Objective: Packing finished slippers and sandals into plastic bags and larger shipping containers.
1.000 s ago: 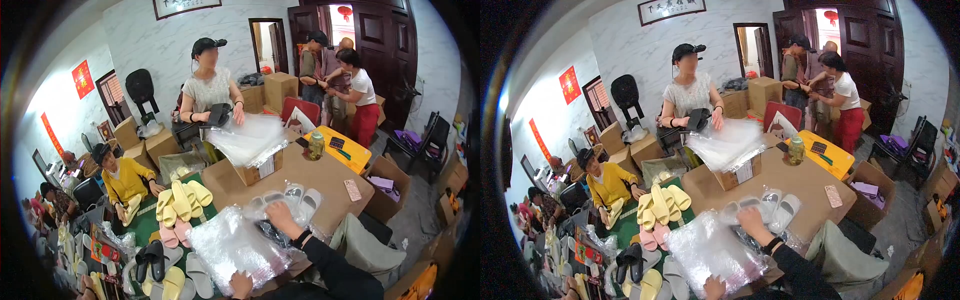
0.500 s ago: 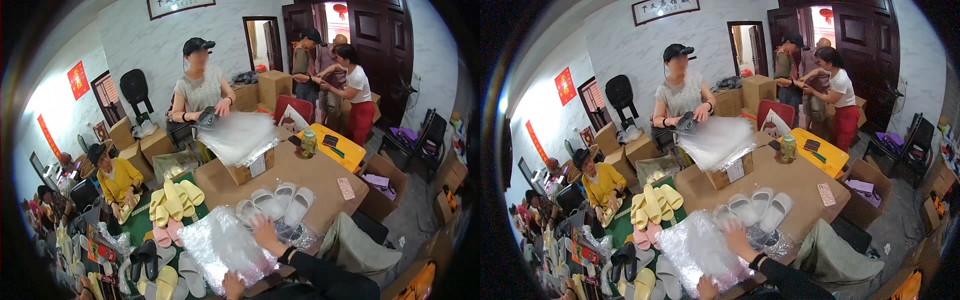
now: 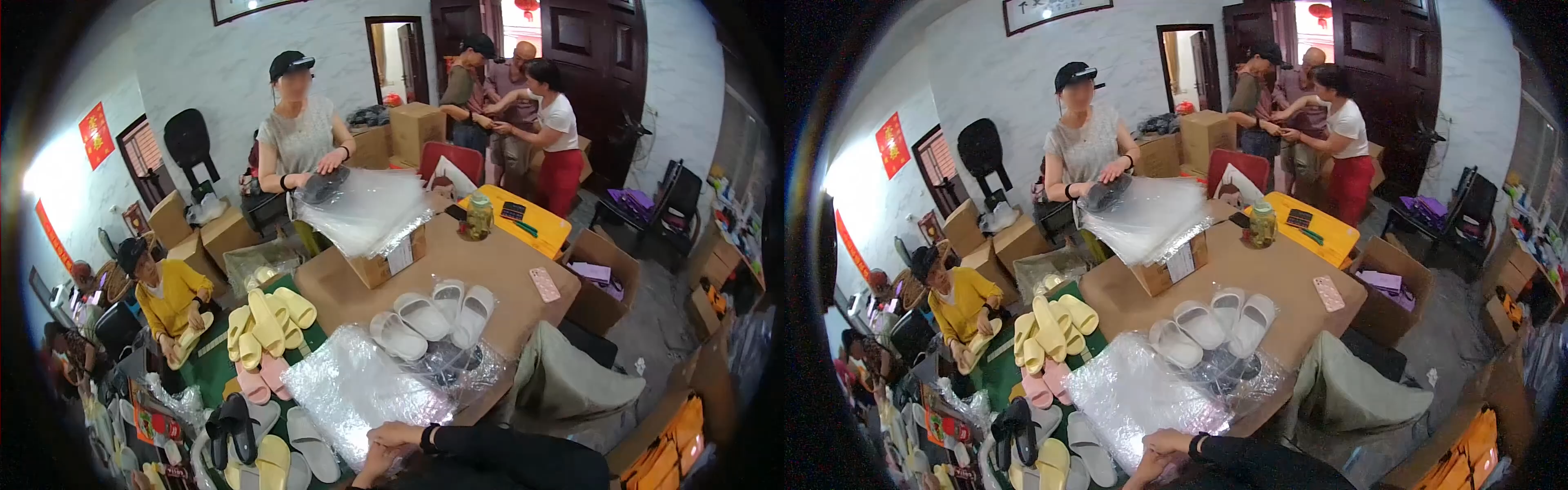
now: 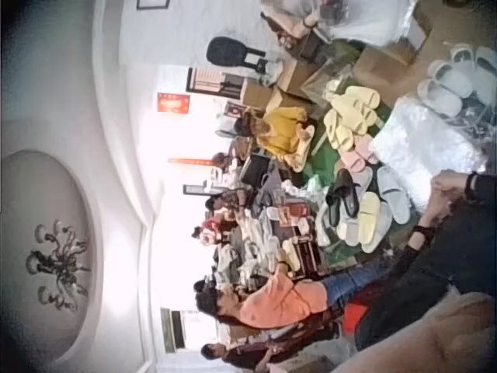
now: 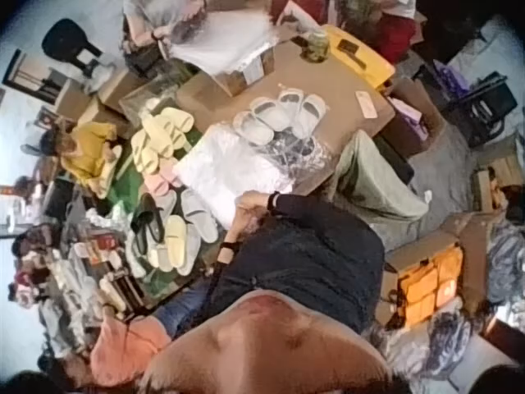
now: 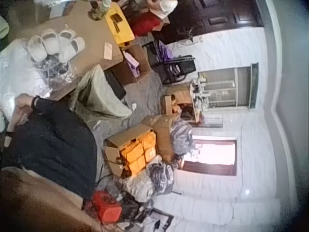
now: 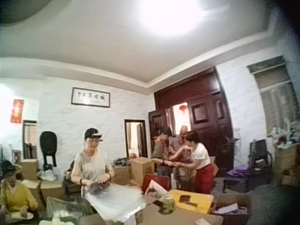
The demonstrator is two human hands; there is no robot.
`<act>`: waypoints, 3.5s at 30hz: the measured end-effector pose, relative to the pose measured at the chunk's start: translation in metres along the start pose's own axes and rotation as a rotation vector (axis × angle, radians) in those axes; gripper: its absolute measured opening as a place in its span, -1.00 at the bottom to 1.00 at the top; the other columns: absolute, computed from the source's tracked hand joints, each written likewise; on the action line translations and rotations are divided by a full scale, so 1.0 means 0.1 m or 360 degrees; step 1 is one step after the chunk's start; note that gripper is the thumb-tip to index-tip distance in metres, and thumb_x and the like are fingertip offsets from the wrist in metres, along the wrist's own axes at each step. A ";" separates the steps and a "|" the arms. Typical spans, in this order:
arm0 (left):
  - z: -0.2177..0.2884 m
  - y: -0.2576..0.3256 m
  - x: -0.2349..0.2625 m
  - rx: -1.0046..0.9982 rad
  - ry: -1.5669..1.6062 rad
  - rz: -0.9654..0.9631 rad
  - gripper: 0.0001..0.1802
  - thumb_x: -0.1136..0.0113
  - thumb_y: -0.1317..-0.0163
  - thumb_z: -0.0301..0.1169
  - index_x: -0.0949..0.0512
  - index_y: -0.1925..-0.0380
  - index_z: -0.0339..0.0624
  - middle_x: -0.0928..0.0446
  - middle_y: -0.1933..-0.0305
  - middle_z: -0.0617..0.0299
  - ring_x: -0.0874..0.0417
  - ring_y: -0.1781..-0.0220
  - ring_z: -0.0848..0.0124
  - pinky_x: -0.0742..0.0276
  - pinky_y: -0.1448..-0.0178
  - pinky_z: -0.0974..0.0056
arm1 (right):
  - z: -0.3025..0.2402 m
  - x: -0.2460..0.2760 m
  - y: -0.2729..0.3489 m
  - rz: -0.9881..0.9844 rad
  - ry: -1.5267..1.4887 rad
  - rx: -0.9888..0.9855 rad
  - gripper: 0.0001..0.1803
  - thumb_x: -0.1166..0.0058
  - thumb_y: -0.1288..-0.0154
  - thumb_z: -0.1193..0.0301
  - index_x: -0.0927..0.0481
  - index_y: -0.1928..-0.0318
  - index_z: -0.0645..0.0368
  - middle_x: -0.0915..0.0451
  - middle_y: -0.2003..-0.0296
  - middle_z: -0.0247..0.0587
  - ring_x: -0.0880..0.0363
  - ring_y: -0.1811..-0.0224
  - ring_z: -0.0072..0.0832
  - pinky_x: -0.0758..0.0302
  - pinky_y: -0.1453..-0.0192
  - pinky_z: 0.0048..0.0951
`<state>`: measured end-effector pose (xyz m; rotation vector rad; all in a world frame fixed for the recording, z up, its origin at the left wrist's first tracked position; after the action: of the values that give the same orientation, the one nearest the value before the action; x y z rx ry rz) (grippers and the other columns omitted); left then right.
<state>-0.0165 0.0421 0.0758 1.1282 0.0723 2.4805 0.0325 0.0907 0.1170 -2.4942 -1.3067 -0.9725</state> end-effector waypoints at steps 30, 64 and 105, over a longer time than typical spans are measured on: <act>-0.74 1.93 3.16 0.0333 -0.0410 0.1729 -0.60 -0.16 0.04 -0.42 -0.47 0.09 -0.04 -0.28 -0.07 -0.04 -0.25 -0.14 0.00 -0.17 -0.16 0.00 | 0.02 -0.62 -0.11 -0.0208 0.0928 -0.1041 -0.24 0.01 -0.12 -0.01 -0.01 -0.31 -0.32 -0.06 -0.26 0.10 -0.11 -0.19 0.28 -0.21 -0.15 0.15; 0.19 -0.20 1.65 0.0246 0.0477 0.0952 -0.43 -0.03 -0.10 -0.26 -0.26 -0.02 -0.48 -0.21 0.01 -0.44 -0.26 -0.01 -0.32 -0.19 -0.11 -0.09 | -0.24 -0.59 0.30 -0.0087 0.1388 -0.0155 -0.67 0.12 -0.17 0.20 -0.60 0.21 0.10 -0.57 0.18 -0.14 -0.46 0.05 -0.11 -0.26 -0.14 -0.15; -0.24 0.19 0.76 -0.0512 -0.0403 0.0473 -0.69 -0.03 0.07 -0.55 -0.48 0.23 -0.24 -0.45 0.33 0.07 -0.42 0.21 0.13 -0.34 0.11 0.15 | -0.39 0.20 1.54 -0.0398 -0.0913 -0.0655 -0.60 -0.03 -0.12 0.55 -0.41 -0.03 0.29 -0.48 0.08 -0.37 -0.33 0.03 -0.62 -0.27 -0.10 -0.56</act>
<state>-0.0857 0.0569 0.1178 1.3739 -0.5841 2.4484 0.1429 -0.0055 0.1820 -3.1407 -1.7627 -0.6303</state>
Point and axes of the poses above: each hand's wrist, its own y-axis away from the middle knuckle, its own x-axis out of the back of the hand, z = x × y, the point moved 8 cm from there along -y, towards the middle knuckle
